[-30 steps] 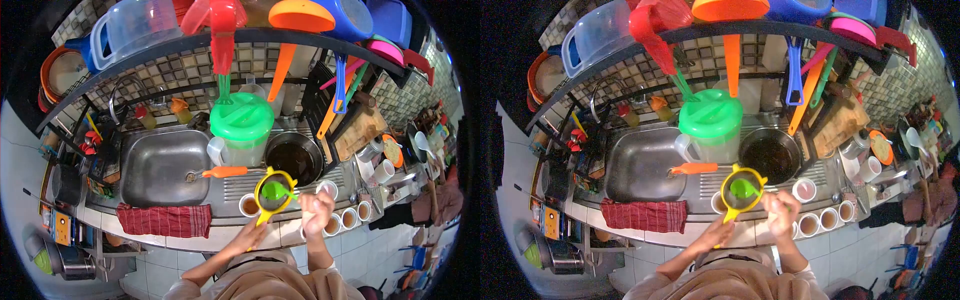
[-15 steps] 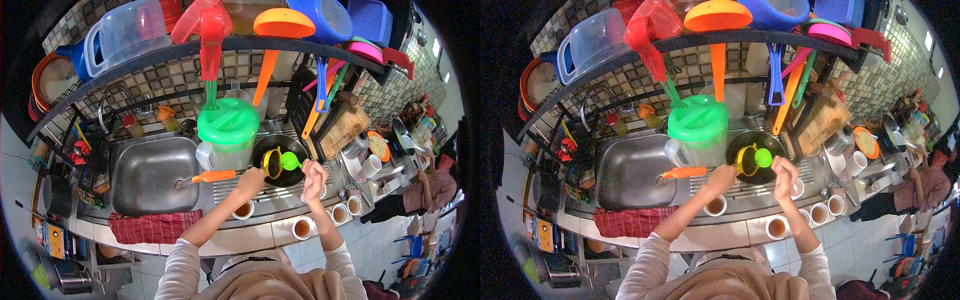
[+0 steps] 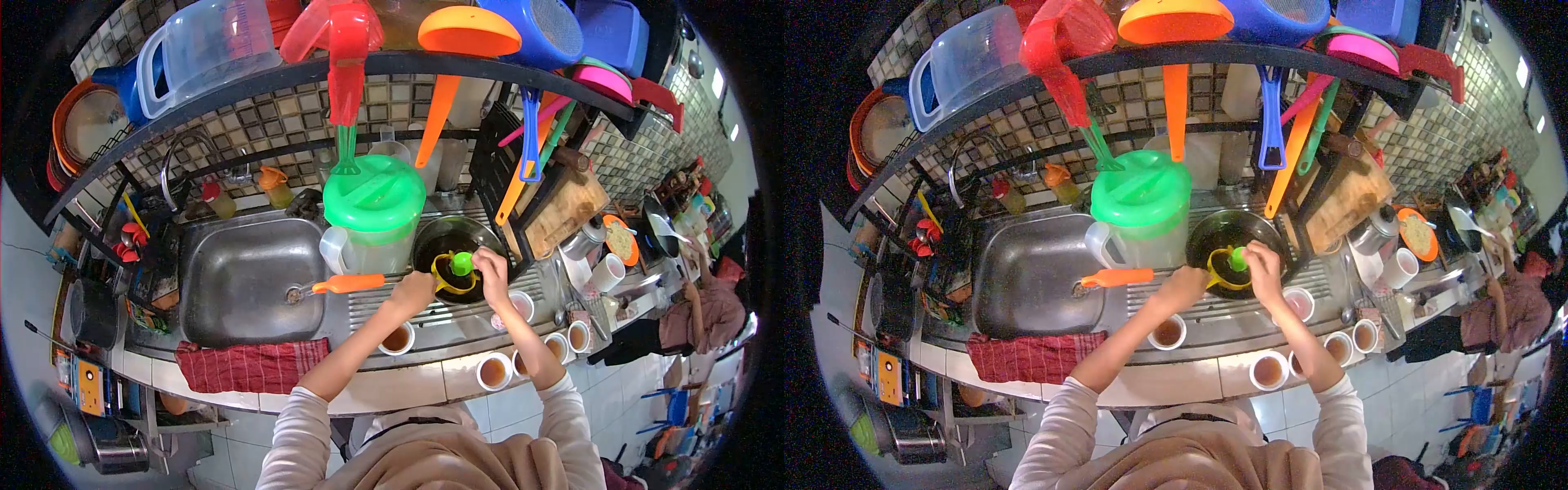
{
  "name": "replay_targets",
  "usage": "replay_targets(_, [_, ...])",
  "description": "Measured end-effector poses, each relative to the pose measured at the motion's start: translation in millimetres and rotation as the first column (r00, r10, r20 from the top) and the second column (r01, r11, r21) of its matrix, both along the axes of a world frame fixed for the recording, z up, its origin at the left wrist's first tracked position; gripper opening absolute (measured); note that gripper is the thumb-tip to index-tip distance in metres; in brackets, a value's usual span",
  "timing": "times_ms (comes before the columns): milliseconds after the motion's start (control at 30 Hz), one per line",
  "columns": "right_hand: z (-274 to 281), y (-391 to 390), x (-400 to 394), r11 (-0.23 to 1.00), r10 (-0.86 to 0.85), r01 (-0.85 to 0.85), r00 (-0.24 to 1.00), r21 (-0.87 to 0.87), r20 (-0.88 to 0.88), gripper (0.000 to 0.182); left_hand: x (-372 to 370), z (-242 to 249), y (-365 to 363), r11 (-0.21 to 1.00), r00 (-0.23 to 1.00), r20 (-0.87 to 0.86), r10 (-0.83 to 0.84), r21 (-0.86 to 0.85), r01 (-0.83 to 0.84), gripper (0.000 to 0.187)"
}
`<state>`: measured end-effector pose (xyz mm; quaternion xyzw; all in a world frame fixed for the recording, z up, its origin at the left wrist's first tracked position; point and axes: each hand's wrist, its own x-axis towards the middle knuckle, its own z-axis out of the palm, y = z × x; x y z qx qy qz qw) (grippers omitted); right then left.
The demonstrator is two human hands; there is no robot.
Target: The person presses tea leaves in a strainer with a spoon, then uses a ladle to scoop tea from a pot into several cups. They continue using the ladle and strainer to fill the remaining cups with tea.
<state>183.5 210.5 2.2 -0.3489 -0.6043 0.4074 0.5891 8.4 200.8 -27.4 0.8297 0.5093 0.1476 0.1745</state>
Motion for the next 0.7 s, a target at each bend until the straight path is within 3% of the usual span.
replay_targets(33, [0.9,0.5,-1.6,0.998,-0.061,0.065,0.989,-0.028,0.132,0.026,0.1,6.0,-1.1,0.999,0.999,0.030,0.015,-0.041,-0.014,0.029])
replay_targets(100, [-8.5,4.1,-2.0,0.996,-0.072,0.078,0.990,-0.048,0.119,0.030,1.8,17.1,-4.5,0.996,0.998,0.040,0.049,-0.075,-0.046,0.029])
replay_targets(167, [-7.7,2.9,0.1,0.952,0.072,-0.100,0.992,-0.289,-0.104,0.036,2.7,17.7,-5.3,0.991,0.996,0.048,0.080,-0.109,-0.074,0.030])
replay_targets(400, [-1.3,-2.1,-4.9,0.915,0.092,-0.194,0.954,-0.354,-0.285,0.041,1.3,1.8,1.3,0.997,0.997,0.059,0.053,-0.062,-0.049,0.030])
replay_targets(467, [4.7,-3.1,-5.9,0.913,0.156,-0.290,0.898,-0.287,-0.412,0.042,2.1,2.5,0.8,0.998,0.997,0.058,0.042,-0.041,-0.040,0.030])
replay_targets(633, [0.4,2.0,0.6,0.942,0.213,-0.292,0.901,-0.166,-0.377,0.042,3.9,7.6,-3.7,0.996,0.996,0.024,0.091,-0.028,-0.090,0.031])
replay_targets(700, [-3.9,1.7,1.4,0.977,0.138,-0.159,0.979,-0.139,-0.149,0.042,3.6,2.5,-0.5,0.997,0.997,0.019,0.074,-0.037,-0.074,0.031])
